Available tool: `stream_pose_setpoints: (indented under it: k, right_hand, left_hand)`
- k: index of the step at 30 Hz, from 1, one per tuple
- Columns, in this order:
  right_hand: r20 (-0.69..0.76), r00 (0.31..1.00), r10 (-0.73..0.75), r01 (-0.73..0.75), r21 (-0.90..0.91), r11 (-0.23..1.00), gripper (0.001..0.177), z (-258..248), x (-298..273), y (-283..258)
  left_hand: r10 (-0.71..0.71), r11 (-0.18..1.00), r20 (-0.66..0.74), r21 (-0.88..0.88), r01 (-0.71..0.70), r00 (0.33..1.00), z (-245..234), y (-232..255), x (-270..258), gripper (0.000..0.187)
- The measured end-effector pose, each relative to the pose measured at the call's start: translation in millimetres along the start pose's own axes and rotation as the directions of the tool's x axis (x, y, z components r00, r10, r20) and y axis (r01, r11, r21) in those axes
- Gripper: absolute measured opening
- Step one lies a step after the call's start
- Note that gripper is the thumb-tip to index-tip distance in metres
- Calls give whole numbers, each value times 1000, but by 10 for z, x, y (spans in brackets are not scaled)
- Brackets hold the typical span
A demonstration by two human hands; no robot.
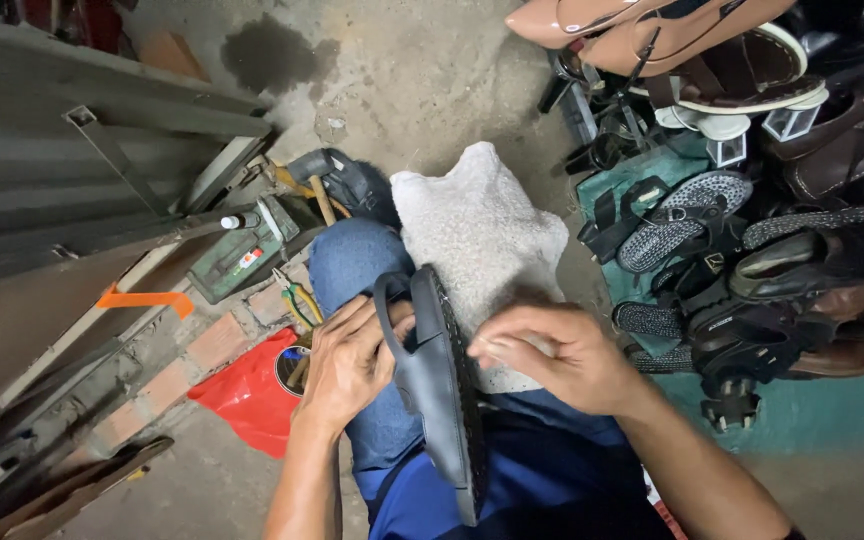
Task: The person sews a black sandal using a needle and white thread. They repeatedly pull the thread through the sandal's strap and sole, tightening the stitches while holding the sandal on their lap.
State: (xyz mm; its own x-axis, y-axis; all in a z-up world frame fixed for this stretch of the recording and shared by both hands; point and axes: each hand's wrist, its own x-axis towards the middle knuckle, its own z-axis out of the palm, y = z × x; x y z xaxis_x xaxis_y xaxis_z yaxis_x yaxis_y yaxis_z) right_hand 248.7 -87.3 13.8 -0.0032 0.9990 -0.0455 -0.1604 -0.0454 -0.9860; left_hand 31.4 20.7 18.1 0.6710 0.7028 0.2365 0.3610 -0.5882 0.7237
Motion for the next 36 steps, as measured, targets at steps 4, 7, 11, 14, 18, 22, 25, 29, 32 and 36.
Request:
stream_pose_setpoints:
  k: [4, 7, 11, 14, 18, 22, 25, 29, 32, 36]
  right_hand:
    - [-61, 997, -45, 17, -392, 920, 23, 54, 150, 118]
    - [-35, 993, -114, 69, -609, 790, 22, 151, 122, 231]
    - [-4, 975, -221, 167, -643, 748, 30, 230, 78, 295]
    - [11, 974, -225, 178, -650, 739, 32, 197, 102, 317]
    - [-12, 990, -141, 102, -629, 770, 24, 151, 218, 83]
    - [-20, 998, -59, 23, -757, 653, 19, 150, 241, 199]
    - [0, 1000, 13, -8, -783, 622, 11, 171, 248, 241]
    - [70, 985, 156, -48, -764, 644, 23, 158, 300, 122]
    - [112, 976, 186, -44, -738, 673, 42, 113, 311, 48]
    - [208, 976, 60, 129, -781, 612, 52, 114, 308, -45]
  left_hand:
    - [28, 999, 15, 17, -29, 999, 0, -34, 32, 23]
    - [37, 998, 38, 49, -39, 999, 6, -120, -8, 17]
    - [90, 991, 116, 89, -100, 989, 41, -222, -19, 28]
    - [145, 980, 132, 117, -160, 981, 79, -245, 7, 29]
    - [168, 975, 134, 120, -184, 977, 132, -349, -111, 33]
    - [167, 969, 155, 156, -191, 974, 84, -410, -182, 27]
    - [176, 971, 161, 135, -198, 971, 59, -380, -128, 23]
    - [147, 964, 167, 198, -179, 975, 125, -464, -237, 15]
    - [112, 954, 173, 256, -154, 979, 212, -530, -359, 9]
    - [24, 911, 190, 399, -99, 982, 176, -387, -327, 9]
